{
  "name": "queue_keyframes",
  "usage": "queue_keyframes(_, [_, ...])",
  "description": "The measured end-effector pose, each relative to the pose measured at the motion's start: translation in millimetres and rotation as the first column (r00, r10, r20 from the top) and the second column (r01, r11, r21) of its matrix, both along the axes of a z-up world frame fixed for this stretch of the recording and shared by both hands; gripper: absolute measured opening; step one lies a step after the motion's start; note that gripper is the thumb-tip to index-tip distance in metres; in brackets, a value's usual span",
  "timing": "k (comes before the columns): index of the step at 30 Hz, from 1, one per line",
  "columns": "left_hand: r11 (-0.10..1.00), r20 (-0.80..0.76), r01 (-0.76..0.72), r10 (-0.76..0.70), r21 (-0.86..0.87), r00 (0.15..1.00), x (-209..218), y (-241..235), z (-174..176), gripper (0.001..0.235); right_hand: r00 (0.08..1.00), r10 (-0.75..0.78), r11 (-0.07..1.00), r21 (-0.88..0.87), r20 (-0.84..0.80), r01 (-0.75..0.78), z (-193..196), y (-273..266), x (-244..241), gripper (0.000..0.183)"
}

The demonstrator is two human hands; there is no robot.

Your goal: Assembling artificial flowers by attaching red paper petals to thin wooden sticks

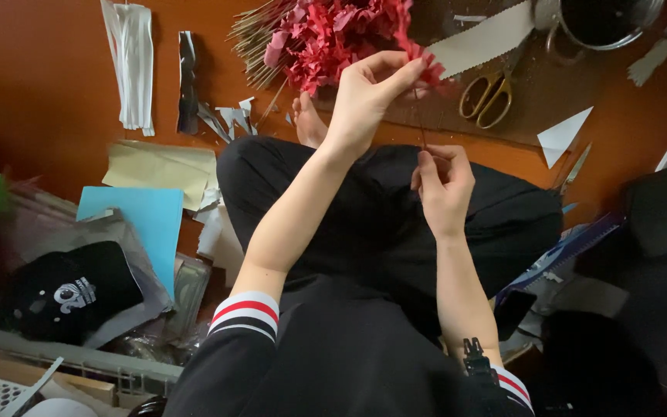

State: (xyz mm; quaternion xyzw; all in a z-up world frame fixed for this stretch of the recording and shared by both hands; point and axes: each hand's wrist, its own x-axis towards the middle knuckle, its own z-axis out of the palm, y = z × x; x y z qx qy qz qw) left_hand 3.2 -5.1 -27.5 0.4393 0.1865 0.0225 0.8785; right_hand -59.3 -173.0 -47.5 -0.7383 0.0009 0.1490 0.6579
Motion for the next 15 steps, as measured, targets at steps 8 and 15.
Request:
queue_keyframes(8, [0.997,-0.065,0.066,-0.063,0.037,0.996,-4.0,-2.0,7.7,0.022,1.000,-0.013,1.000,0.015,-0.003,0.013,3.2,0.5,2.7,0.015])
queue_keyframes(15, [0.998,-0.046,0.001,0.001,0.058,0.999,-2.6,-8.6,3.6,0.018,0.999,0.037,0.996,-0.081,0.009,-0.036,-0.2,0.8,1.8,0.018])
